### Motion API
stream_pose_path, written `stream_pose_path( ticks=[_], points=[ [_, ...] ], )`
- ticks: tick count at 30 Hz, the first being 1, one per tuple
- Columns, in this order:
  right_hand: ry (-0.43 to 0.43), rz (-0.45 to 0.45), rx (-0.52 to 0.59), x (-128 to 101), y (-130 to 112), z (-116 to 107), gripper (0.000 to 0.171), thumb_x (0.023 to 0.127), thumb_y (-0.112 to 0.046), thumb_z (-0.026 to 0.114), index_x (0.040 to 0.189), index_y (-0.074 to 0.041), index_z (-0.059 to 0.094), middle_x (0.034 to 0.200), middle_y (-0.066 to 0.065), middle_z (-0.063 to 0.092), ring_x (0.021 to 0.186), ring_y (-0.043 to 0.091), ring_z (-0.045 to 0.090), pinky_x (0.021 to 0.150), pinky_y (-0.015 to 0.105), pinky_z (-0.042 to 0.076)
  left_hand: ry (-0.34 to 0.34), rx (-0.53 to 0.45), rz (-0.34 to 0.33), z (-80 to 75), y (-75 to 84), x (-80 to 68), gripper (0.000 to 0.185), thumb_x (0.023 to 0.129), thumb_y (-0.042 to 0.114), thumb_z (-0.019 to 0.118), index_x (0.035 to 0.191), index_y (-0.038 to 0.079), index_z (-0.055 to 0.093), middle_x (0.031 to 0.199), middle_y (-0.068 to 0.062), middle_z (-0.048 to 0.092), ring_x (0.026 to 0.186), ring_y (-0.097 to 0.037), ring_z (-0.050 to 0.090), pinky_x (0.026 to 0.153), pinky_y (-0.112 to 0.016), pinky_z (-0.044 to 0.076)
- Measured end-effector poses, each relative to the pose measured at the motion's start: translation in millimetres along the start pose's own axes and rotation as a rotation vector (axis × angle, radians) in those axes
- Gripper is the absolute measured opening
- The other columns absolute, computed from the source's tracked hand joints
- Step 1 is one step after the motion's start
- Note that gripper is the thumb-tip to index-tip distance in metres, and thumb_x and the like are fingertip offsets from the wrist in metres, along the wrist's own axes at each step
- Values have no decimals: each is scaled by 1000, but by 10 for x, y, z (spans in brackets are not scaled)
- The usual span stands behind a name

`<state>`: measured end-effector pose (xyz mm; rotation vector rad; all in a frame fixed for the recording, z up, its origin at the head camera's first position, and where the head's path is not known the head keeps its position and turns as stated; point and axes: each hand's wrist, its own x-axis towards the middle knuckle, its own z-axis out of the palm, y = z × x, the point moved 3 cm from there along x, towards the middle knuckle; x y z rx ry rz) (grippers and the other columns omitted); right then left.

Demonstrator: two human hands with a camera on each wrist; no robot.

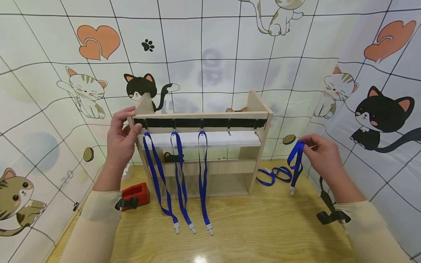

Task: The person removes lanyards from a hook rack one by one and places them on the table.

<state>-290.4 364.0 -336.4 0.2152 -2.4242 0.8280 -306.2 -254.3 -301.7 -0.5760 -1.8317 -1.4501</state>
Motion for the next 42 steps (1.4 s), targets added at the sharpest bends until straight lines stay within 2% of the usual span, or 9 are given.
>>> stream_pose_path(
  ticks=[8,11,15,19,25,30,36,42],
  points=[
    [-37,-28,38,-170,-6,108,16,109,-6,69,122,-6,77,109,12,78,89,5,61,74,11,46,1,1,-13,-16,0,-29,40,109,3,68,147,1,57,162,-4,54,147,-30,52,110,-28,53],
    [-46,-33,36,-199,27,147,16,108,-3,68,121,-6,77,109,12,78,90,9,63,74,10,47,1,2,-10,-19,9,-26,40,109,4,68,148,1,56,162,-4,54,148,-32,51,111,-29,52],
    [-86,-24,17,-237,132,220,16,107,-2,68,120,-5,77,108,15,79,90,23,69,71,13,49,2,-4,-7,-11,19,-17,40,109,4,68,147,0,56,162,-5,54,148,-34,50,112,-29,52],
    [-128,9,-2,-280,260,282,15,107,-3,69,119,-4,78,106,15,79,91,32,71,69,23,53,2,-6,-9,-1,23,-12,41,109,4,68,147,0,56,162,-5,54,148,-34,50,112,-30,52],
    [-173,44,-12,-345,448,363,13,106,-2,72,118,-2,78,106,16,79,95,37,72,72,35,55,5,-5,-18,4,23,-14,41,109,4,68,148,0,56,162,-4,54,149,-30,50,115,-32,51],
    [-223,57,-16,-368,663,449,14,105,1,72,116,-2,79,106,15,78,97,36,70,73,36,54,7,-6,-19,2,20,-13,41,109,3,68,148,0,56,163,-5,54,149,-30,50,117,-34,50],
    [-252,43,11,-385,929,581,13,101,4,75,111,-2,81,105,15,78,92,27,66,69,30,53,9,-27,-20,7,18,-4,41,108,3,68,148,0,56,163,-6,53,149,-30,50,117,-33,50],
    [-317,80,42,-440,1107,733,14,102,5,73,111,-2,81,107,15,77,91,23,65,69,31,53,7,-36,-26,23,18,5,41,108,2,68,148,0,56,163,-6,53,149,-30,50,118,-33,50]
  ],
)
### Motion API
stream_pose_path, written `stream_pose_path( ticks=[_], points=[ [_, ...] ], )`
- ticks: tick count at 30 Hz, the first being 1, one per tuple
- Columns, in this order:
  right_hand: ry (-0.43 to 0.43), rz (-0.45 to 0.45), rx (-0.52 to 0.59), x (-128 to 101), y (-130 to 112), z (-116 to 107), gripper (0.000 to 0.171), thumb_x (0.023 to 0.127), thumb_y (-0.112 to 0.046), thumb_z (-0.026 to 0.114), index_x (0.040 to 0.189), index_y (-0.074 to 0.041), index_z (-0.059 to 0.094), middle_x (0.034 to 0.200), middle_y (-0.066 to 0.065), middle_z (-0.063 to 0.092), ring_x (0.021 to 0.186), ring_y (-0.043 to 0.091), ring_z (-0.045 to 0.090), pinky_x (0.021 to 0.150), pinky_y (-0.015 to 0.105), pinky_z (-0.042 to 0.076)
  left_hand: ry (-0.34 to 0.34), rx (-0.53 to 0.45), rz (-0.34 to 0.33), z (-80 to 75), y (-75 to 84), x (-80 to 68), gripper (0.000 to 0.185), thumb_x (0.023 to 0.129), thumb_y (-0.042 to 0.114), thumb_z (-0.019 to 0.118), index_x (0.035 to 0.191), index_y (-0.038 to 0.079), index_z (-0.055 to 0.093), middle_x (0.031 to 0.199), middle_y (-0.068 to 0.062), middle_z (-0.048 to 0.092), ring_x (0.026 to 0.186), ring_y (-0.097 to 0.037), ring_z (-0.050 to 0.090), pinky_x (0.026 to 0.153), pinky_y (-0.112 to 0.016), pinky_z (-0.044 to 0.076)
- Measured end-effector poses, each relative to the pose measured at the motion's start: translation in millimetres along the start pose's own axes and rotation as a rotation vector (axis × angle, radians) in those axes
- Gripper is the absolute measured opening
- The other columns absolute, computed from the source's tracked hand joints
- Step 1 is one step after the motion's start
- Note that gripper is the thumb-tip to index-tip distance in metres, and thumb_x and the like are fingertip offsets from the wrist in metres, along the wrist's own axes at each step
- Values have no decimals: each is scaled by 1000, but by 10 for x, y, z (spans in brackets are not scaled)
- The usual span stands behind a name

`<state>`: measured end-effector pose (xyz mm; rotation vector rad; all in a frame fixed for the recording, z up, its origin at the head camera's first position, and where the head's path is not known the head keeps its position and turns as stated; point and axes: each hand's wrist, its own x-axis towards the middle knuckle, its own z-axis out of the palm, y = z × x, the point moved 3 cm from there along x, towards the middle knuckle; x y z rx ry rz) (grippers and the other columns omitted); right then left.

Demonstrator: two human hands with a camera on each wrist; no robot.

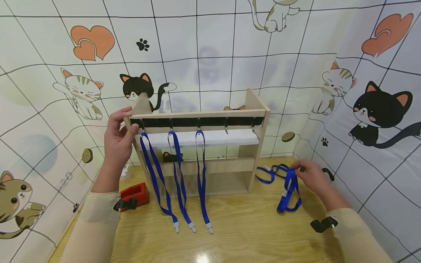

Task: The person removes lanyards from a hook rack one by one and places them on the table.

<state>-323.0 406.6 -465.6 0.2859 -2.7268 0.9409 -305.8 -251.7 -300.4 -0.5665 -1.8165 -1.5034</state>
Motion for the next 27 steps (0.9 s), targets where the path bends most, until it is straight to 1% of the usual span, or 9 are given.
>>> stream_pose_path(
  ticks=[5,10,13,16,18,22,24,27],
  points=[
    [-64,36,39,-14,74,144,16,103,5,71,112,-3,81,110,16,78,92,25,68,69,31,55,-3,19,2,-3,1,5,41,109,3,68,148,1,56,164,-5,53,149,-28,50,118,-35,50],
    [-79,38,32,-17,163,315,16,101,7,72,111,-2,82,113,18,78,96,29,70,72,30,57,-7,38,3,-6,3,11,41,109,5,67,149,2,56,164,-4,53,149,-27,50,117,-35,51],
    [-83,38,27,-9,213,429,16,100,7,72,108,-3,82,110,16,78,96,29,71,73,32,57,-6,41,3,-10,4,11,41,109,5,68,149,3,56,164,-3,53,149,-27,50,117,-35,51],
    [-95,40,36,-15,233,528,17,100,8,72,106,-4,82,107,13,79,96,29,72,76,35,59,-6,41,7,-10,1,12,41,109,5,68,149,3,56,164,-3,53,149,-27,51,116,-35,51],
    [-112,53,52,-29,231,587,18,100,8,70,106,-4,81,107,13,78,97,29,72,77,38,60,-6,41,9,-9,-3,10,41,109,5,68,149,3,56,164,-3,53,149,-27,51,116,-35,51],
    [-130,65,50,-54,229,677,18,99,9,71,104,-4,81,106,14,77,94,27,69,75,37,58,-5,40,9,-8,-11,6,41,109,5,68,148,2,56,164,-3,53,149,-28,51,115,-34,52],
    [-131,47,39,-65,225,716,16,99,9,71,103,-4,81,103,13,76,90,24,67,73,35,56,-5,41,7,-9,-13,1,41,109,5,68,148,2,56,164,-3,53,149,-28,51,115,-33,52],
    [-125,19,22,-76,229,757,14,99,7,73,101,-4,81,97,10,76,86,21,66,71,35,55,-6,41,3,-9,-15,-3,41,109,6,68,148,3,56,164,-3,53,149,-28,51,113,-32,53]
  ],
)
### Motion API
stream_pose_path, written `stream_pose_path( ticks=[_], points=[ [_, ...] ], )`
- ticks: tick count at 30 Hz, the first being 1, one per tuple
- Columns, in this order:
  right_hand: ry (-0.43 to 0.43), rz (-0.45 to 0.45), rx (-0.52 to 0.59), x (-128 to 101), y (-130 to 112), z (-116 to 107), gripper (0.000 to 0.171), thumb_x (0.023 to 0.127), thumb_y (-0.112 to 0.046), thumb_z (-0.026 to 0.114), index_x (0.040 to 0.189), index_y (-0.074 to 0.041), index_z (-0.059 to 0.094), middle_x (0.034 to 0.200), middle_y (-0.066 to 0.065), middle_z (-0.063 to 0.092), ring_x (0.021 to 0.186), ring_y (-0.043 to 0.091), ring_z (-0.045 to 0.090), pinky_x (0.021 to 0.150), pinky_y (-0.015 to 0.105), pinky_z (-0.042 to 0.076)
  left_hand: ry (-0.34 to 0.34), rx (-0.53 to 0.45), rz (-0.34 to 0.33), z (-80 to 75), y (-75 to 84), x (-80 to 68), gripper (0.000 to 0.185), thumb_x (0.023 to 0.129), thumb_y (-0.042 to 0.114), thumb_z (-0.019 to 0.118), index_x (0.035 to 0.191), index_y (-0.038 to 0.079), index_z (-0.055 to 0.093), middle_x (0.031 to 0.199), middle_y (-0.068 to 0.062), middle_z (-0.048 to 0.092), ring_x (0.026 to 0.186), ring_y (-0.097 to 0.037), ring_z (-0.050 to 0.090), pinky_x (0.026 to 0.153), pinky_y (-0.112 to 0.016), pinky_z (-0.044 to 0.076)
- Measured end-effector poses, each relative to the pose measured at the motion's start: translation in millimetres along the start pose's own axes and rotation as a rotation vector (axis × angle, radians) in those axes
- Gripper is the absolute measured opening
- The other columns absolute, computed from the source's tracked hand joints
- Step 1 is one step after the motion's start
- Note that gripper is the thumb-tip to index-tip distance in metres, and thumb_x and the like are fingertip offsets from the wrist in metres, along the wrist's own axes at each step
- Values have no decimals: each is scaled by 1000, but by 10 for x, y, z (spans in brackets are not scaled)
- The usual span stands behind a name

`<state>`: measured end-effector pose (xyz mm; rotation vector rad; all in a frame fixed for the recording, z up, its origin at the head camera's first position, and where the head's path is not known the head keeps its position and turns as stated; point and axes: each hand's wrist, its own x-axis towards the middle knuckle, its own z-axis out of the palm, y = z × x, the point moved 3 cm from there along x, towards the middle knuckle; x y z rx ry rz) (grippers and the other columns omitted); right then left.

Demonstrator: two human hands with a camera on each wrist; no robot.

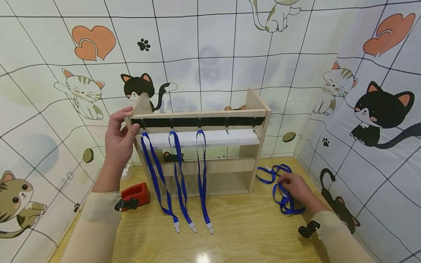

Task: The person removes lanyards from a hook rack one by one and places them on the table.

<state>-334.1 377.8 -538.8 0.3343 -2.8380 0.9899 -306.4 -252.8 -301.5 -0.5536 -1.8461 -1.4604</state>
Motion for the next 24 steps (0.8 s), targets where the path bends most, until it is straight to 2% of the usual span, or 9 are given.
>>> stream_pose_path(
  ticks=[6,15,20,24],
  points=[
    [-10,-13,-19,-6,-4,31,12,99,6,75,102,-4,80,95,6,75,84,20,66,70,35,54,0,-8,-5,2,-2,-1,41,110,6,67,149,3,56,164,-3,53,149,-30,51,112,-31,54],
    [17,21,13,-45,-77,-35,13,101,0,77,113,0,79,111,15,76,96,29,69,75,38,57,0,0,-2,-8,5,-5,41,110,7,67,149,4,56,164,-2,53,150,-30,51,113,-32,54],
    [117,31,50,-95,-262,-115,11,105,-8,77,115,-3,79,107,10,77,95,25,67,73,31,56,2,1,1,-7,1,0,40,110,6,67,149,3,56,163,-2,53,150,-29,51,115,-33,52],
    [238,37,114,-196,-599,-163,15,108,-17,75,118,-6,78,103,8,75,89,18,64,69,25,54,3,-2,1,0,-3,-2,40,109,6,67,148,3,57,163,-3,53,149,-29,51,114,-32,52]
  ],
)
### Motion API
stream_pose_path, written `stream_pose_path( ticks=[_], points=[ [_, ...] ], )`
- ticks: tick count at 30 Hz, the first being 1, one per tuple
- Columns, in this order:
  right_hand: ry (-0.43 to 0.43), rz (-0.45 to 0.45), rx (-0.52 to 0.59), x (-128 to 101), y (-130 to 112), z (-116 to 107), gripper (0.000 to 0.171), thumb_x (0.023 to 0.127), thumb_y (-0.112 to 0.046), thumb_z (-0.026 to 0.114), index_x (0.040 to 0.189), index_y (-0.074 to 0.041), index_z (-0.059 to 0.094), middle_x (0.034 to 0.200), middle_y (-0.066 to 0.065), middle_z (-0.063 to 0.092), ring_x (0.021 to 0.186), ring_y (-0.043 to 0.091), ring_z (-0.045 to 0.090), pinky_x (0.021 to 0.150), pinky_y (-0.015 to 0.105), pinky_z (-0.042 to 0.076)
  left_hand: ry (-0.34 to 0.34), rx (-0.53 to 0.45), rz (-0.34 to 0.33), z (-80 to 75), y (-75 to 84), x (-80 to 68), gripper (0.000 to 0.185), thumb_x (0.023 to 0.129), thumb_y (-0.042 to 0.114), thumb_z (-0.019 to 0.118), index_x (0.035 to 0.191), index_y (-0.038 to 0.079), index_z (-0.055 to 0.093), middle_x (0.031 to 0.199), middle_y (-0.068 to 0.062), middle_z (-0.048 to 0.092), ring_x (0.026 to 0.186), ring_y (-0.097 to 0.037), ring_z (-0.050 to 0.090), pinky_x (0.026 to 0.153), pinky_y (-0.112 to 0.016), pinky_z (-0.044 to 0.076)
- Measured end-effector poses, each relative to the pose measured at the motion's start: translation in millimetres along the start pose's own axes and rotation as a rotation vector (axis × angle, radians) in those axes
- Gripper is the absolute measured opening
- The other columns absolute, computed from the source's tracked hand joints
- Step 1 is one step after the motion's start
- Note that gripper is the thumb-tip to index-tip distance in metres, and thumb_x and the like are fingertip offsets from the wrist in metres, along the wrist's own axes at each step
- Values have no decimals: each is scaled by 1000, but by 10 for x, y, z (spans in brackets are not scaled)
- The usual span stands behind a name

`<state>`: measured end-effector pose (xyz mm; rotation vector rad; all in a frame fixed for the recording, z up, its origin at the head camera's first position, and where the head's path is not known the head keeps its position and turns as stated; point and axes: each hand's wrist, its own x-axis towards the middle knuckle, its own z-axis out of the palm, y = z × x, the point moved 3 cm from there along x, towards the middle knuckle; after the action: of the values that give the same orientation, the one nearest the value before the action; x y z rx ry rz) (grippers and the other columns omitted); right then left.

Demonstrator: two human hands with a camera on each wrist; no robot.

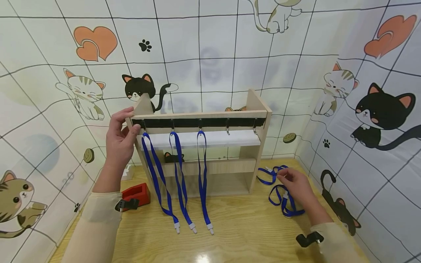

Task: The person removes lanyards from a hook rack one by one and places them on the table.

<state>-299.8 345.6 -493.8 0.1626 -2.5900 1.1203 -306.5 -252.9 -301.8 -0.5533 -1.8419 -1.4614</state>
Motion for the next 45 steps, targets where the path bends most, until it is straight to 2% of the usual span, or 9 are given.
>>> stream_pose_path(
  ticks=[4,8,16,24,27,31,35,40,45],
  points=[
    [134,-17,94,-122,-441,25,17,110,-19,72,121,-6,78,106,9,74,87,11,63,71,18,52,3,-15,4,0,-3,-10,40,109,4,67,147,1,57,163,-4,53,149,-32,50,112,-30,53],
    [194,-122,177,-199,-891,125,12,109,-12,73,118,-5,77,102,6,74,84,8,63,71,16,51,3,-25,13,3,-7,-5,40,109,3,67,147,0,56,163,-6,54,149,-33,51,113,-31,53],
    [51,-298,350,-185,-1598,602,24,105,-11,78,128,-3,75,100,3,71,84,16,64,73,23,55,6,-10,30,2,-14,11,39,109,2,68,146,0,57,162,-6,54,147,-28,52,113,-30,52],
    [-43,-368,337,-77,-2093,1031,40,102,-12,83,139,-3,71,101,1,71,82,15,66,72,28,60,-2,-5,33,5,-26,7,40,108,0,68,146,0,56,162,-6,54,148,-26,52,114,-31,50],
    [-64,-340,318,-45,-2282,1111,47,102,-17,83,144,-2,68,100,1,72,80,15,65,70,30,59,1,-17,44,9,-34,25,40,107,-1,68,146,-1,56,162,-8,54,147,-29,52,114,-31,51],
    [-103,-209,287,1,-2495,1183,57,103,-30,83,151,-5,64,99,-1,70,79,15,66,70,35,59,2,-23,47,15,-35,37,40,107,-2,67,146,-2,56,163,-9,54,148,-30,52,114,-32,51],
    [-102,-156,288,38,-2627,1270,58,101,-32,85,147,-3,66,94,0,68,77,15,66,69,35,59,3,-16,38,14,-23,28,41,108,-1,67,147,-1,55,163,-8,54,148,-29,52,114,-31,51],
    [-77,-161,327,57,-2691,1391,48,101,-28,85,138,-3,69,87,1,66,72,15,61,61,30,54,8,-18,47,10,-4,23,40,108,-1,67,146,-1,56,162,-8,54,147,-28,52,113,-30,51],
    [-37,-178,344,53,-2689,1466,23,103,-21,82,120,-6,75,81,0,65,67,16,57,56,28,48,7,-19,45,11,4,13,40,108,-1,67,146,0,56,162,-7,54,147,-27,52,113,-31,51]
  ],
)
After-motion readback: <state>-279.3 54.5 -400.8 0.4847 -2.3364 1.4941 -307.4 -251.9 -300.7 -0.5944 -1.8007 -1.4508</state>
